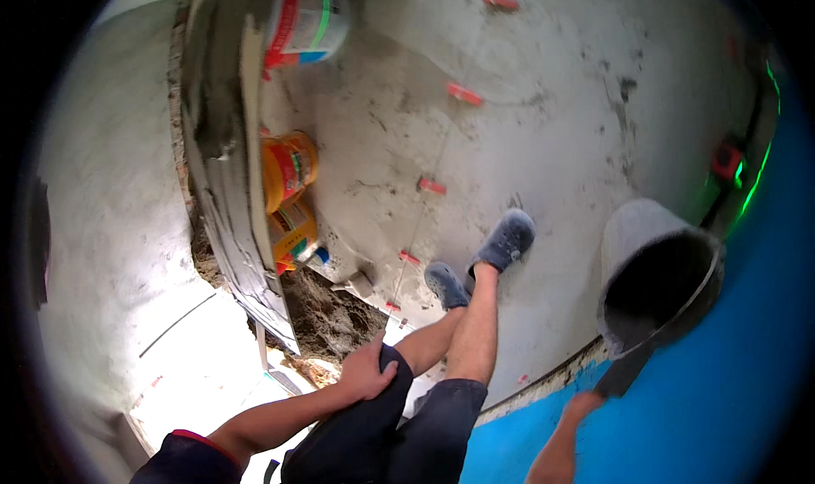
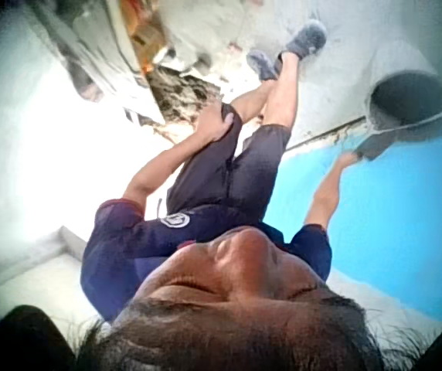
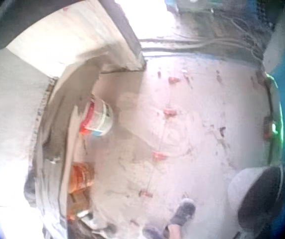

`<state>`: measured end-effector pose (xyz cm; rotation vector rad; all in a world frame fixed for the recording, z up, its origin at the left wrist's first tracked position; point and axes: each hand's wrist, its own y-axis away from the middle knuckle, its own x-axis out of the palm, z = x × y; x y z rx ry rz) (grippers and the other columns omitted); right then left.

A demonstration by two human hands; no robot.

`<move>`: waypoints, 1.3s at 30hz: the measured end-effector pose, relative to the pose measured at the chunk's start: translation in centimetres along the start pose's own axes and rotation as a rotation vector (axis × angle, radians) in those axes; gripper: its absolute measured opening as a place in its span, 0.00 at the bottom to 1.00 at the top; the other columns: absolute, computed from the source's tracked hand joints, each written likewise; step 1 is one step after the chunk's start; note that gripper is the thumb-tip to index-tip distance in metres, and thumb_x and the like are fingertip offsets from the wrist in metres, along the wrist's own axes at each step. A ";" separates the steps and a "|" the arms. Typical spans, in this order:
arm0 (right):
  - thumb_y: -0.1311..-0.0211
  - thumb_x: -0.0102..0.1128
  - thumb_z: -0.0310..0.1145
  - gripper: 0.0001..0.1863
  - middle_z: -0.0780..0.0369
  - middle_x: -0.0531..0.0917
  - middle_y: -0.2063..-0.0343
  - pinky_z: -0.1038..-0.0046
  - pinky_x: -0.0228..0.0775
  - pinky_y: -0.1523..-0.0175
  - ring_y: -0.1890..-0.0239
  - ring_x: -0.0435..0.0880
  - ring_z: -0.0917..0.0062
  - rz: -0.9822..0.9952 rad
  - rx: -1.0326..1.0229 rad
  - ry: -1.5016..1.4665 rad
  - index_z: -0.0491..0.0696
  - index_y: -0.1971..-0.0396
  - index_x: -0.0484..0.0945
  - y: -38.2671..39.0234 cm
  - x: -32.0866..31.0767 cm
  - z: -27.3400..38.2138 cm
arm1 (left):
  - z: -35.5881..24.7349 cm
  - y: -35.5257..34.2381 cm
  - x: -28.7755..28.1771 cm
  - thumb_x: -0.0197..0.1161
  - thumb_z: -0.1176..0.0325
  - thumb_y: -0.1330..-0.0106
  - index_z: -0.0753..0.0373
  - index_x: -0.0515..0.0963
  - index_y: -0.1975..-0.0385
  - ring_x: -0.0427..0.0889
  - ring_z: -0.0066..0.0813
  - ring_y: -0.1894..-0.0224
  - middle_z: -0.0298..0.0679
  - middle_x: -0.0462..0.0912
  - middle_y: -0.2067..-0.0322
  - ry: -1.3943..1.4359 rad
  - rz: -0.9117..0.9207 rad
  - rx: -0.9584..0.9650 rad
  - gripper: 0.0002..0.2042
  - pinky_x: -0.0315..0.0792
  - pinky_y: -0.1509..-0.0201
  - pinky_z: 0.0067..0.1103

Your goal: The person applies mortar to the back of a large tile using a trowel and then carefully places and levels the tile on the floor with a suction handle.

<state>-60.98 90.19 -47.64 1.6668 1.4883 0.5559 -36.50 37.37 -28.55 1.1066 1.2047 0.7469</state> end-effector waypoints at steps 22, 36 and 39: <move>0.40 0.57 0.46 0.27 0.51 0.78 0.64 0.65 0.69 0.57 0.64 0.78 0.64 -0.132 -0.733 -1.521 0.39 0.50 0.67 19.2 -80.0 9.0 | 13.9 0.0 -9.2 0.55 0.58 0.45 0.71 0.58 0.39 0.72 0.55 0.49 0.60 0.69 0.48 0.337 -0.313 -0.192 0.34 0.65 0.45 0.46; 0.50 0.59 0.42 0.19 0.48 0.81 0.64 0.54 0.71 0.54 0.58 0.78 0.50 -1.165 -0.588 -0.582 0.47 0.59 0.73 15.5 -117.4 30.3 | 21.6 -1.0 -13.9 0.58 0.58 0.51 0.67 0.61 0.41 0.75 0.51 0.54 0.54 0.75 0.58 0.556 -0.264 -0.103 0.36 0.67 0.52 0.42; 0.52 0.61 0.40 0.19 0.49 0.81 0.67 0.54 0.71 0.56 0.60 0.79 0.51 -1.153 -0.831 -0.382 0.46 0.61 0.74 16.6 -117.5 33.0 | 22.6 -1.2 -14.2 0.58 0.58 0.51 0.68 0.61 0.40 0.74 0.50 0.54 0.54 0.75 0.58 0.611 -0.246 -0.095 0.36 0.67 0.51 0.41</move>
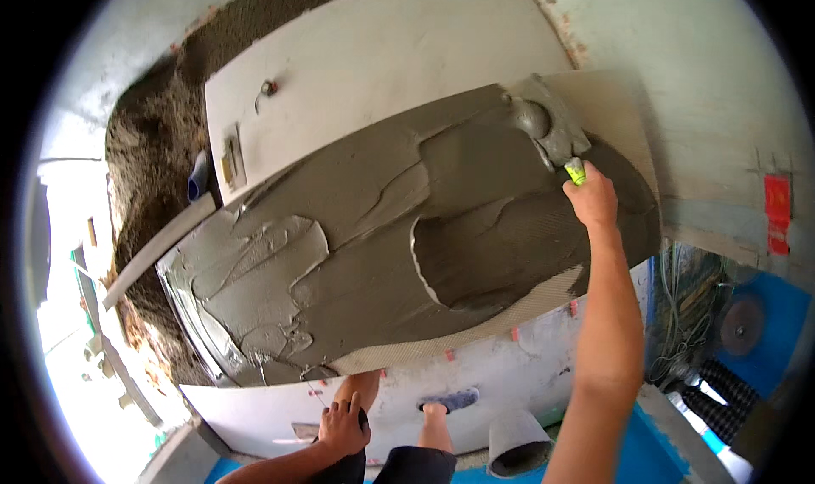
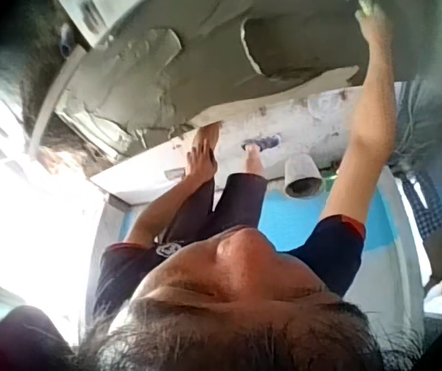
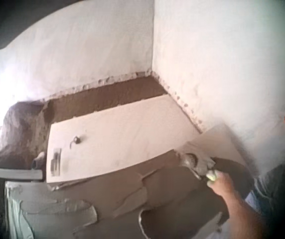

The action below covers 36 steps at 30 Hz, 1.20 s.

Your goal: The person applies mortar to the back of a large tile using a trowel and then carefully places and levels the tile on the floor with a suction handle.

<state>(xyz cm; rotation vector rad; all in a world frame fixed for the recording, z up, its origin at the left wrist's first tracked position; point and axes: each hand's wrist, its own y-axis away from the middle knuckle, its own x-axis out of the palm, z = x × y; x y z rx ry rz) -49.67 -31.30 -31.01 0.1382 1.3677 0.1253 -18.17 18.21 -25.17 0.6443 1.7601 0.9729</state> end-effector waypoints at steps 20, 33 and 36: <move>0.53 0.58 0.38 0.14 0.54 0.77 0.79 0.66 0.68 0.65 0.75 0.74 0.62 1.013 -0.155 -0.568 0.44 0.70 0.74 19.2 -0.5 10.3 | 0.6 -0.6 -1.0 0.57 0.59 0.49 0.69 0.58 0.39 0.72 0.50 0.49 0.55 0.72 0.52 0.030 0.050 -0.032 0.36 0.66 0.48 0.40; 0.51 0.62 0.30 0.09 0.65 0.74 0.81 0.76 0.65 0.71 0.76 0.69 0.86 0.511 0.355 -0.797 0.42 0.72 0.73 39.3 -10.4 -1.8 | -0.8 1.8 2.7 0.55 0.60 0.47 0.70 0.58 0.38 0.72 0.52 0.48 0.58 0.72 0.51 -0.206 0.003 -0.038 0.35 0.64 0.44 0.42; 0.52 0.62 0.28 0.08 0.67 0.75 0.81 0.76 0.65 0.71 0.76 0.68 0.87 0.317 0.543 -1.000 0.43 0.73 0.73 48.1 -12.7 -7.1 | -2.3 1.6 4.5 0.54 0.60 0.46 0.70 0.58 0.38 0.71 0.51 0.45 0.59 0.70 0.47 -0.342 0.042 -0.025 0.35 0.62 0.41 0.41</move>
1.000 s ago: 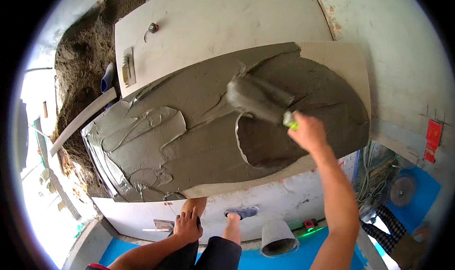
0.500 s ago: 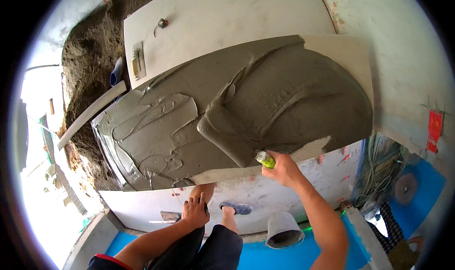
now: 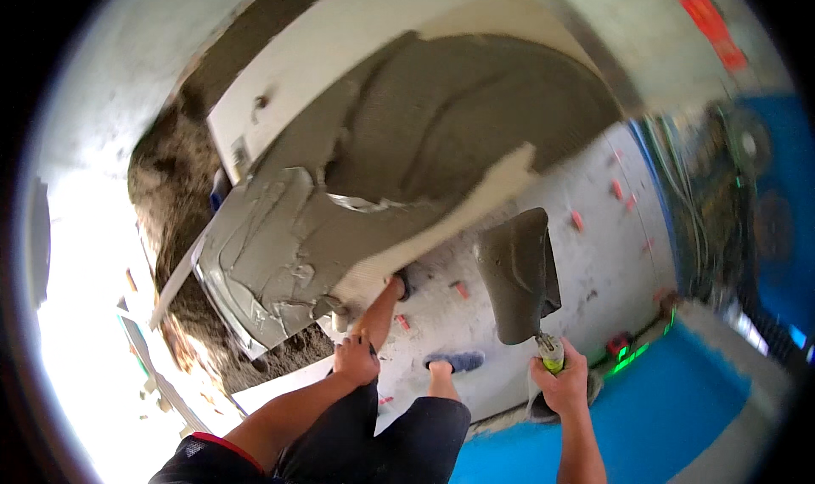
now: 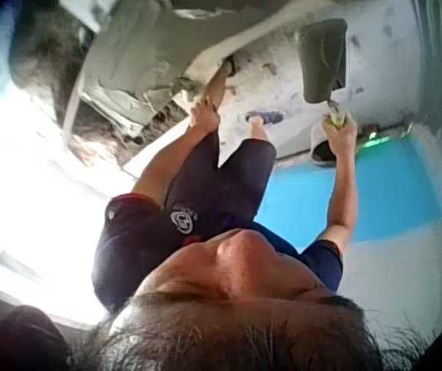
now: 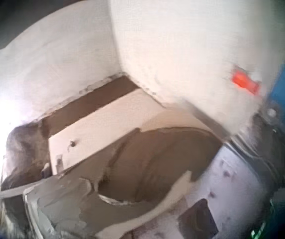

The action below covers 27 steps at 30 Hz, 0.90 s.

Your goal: The person applies mortar to the back of a large tile using a trowel and then carefully places and levels the tile on the floor with a suction handle.

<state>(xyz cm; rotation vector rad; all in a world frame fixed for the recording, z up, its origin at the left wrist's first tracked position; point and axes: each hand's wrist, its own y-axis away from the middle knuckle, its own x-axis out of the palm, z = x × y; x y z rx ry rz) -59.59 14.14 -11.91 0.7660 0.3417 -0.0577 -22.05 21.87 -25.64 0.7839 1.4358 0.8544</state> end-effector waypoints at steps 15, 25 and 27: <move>0.46 0.61 0.32 0.10 0.66 0.73 0.77 0.77 0.62 0.76 0.77 0.70 0.85 -0.762 0.380 -0.650 0.46 0.66 0.71 31.2 -5.1 -33.5 | -0.9 1.6 8.0 0.55 0.56 0.44 0.70 0.64 0.44 0.76 0.50 0.54 0.54 0.75 0.59 -0.505 -0.167 0.015 0.31 0.71 0.50 0.36; 0.39 0.55 0.37 0.23 0.50 0.76 0.56 0.58 0.70 0.59 0.59 0.77 0.55 -0.769 0.642 0.353 0.43 0.47 0.64 21.3 1.0 -55.8 | -2.2 1.8 9.7 0.56 0.58 0.47 0.67 0.60 0.40 0.76 0.51 0.55 0.55 0.75 0.59 -0.657 -0.218 0.000 0.33 0.71 0.52 0.38; 0.40 0.57 0.38 0.24 0.49 0.74 0.54 0.55 0.70 0.58 0.56 0.76 0.52 -0.782 0.691 0.319 0.42 0.47 0.64 20.7 1.5 -54.7 | -2.0 2.5 9.8 0.56 0.58 0.47 0.66 0.60 0.41 0.76 0.51 0.55 0.54 0.75 0.58 -0.650 -0.234 0.020 0.33 0.71 0.51 0.39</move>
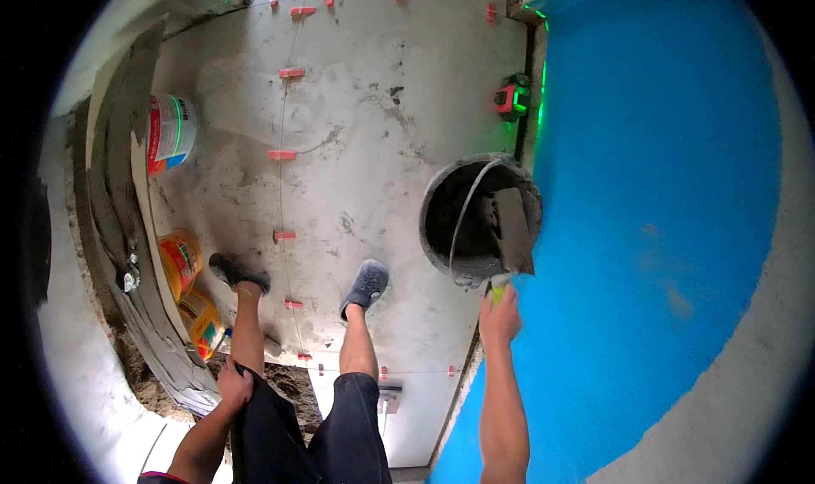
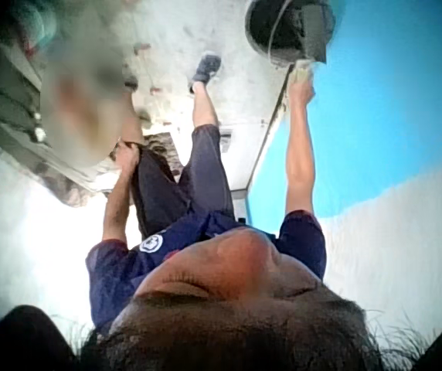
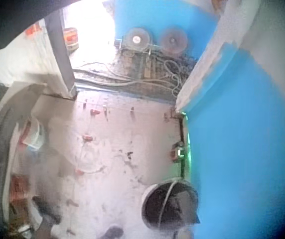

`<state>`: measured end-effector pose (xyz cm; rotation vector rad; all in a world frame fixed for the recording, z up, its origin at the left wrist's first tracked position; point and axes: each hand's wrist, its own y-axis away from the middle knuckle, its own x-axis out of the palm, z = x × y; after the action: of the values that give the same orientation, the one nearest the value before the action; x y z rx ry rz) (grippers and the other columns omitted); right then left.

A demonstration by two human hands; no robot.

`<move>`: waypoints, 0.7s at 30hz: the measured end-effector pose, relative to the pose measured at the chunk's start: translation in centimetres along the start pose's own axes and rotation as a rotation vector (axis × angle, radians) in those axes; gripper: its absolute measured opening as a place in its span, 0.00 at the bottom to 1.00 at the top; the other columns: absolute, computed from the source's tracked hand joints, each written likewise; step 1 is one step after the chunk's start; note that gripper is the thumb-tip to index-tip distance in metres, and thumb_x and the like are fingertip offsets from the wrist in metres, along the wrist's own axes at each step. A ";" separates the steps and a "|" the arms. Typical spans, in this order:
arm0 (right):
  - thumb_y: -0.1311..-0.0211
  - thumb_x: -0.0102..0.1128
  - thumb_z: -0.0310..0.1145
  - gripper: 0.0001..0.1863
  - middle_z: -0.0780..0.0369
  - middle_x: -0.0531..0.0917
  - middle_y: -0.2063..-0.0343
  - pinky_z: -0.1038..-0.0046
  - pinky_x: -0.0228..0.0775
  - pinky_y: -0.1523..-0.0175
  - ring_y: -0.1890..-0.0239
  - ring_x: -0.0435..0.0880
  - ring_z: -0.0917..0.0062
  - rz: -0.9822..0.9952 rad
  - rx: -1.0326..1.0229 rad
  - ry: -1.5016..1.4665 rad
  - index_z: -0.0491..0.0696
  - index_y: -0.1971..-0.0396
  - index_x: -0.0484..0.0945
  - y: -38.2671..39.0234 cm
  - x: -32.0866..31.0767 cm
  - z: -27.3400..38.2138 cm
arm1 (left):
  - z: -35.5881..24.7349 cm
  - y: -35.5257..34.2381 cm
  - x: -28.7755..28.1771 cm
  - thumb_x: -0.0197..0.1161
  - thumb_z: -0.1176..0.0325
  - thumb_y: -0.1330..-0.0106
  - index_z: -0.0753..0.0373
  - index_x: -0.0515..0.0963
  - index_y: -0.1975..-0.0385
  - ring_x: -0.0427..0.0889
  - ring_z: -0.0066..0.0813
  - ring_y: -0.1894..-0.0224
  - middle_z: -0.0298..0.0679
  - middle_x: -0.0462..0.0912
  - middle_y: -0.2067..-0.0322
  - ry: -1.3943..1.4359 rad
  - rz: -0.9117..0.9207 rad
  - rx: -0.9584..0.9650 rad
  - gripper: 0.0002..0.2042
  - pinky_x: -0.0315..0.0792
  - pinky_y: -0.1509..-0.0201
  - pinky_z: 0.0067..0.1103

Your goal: The person applies mortar to the back of a large tile using a trowel and then carefully places and levels the tile on the floor with a suction handle.

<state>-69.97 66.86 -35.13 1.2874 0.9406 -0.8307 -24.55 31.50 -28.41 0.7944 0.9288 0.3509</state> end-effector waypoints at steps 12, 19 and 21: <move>0.42 0.57 0.33 0.21 0.51 0.74 0.53 0.57 0.59 0.47 0.50 0.72 0.58 -0.156 -0.050 0.399 0.45 0.49 0.69 -3.2 13.4 -11.9 | -2.7 1.0 -0.5 0.56 0.60 0.47 0.67 0.62 0.43 0.75 0.53 0.56 0.56 0.74 0.59 -0.039 0.069 0.007 0.30 0.70 0.51 0.39; 0.38 0.49 0.31 0.14 0.49 0.74 0.57 0.56 0.63 0.49 0.52 0.72 0.54 0.140 0.105 -0.036 0.39 0.57 0.72 -2.0 18.1 -8.9 | -0.8 3.1 -1.1 0.58 0.60 0.47 0.68 0.61 0.42 0.74 0.53 0.55 0.56 0.74 0.59 -0.006 0.052 -0.060 0.32 0.69 0.50 0.39; 0.38 0.50 0.30 0.12 0.51 0.75 0.57 0.59 0.65 0.49 0.52 0.73 0.57 0.069 0.017 0.250 0.41 0.57 0.73 0.3 18.9 -17.9 | -2.6 2.2 -1.0 0.58 0.59 0.47 0.69 0.61 0.41 0.74 0.52 0.56 0.56 0.74 0.60 0.028 0.075 -0.043 0.33 0.69 0.50 0.39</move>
<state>-63.91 84.82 -52.96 1.4529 1.0814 -0.6347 -27.08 33.59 -27.07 0.7882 0.9159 0.4469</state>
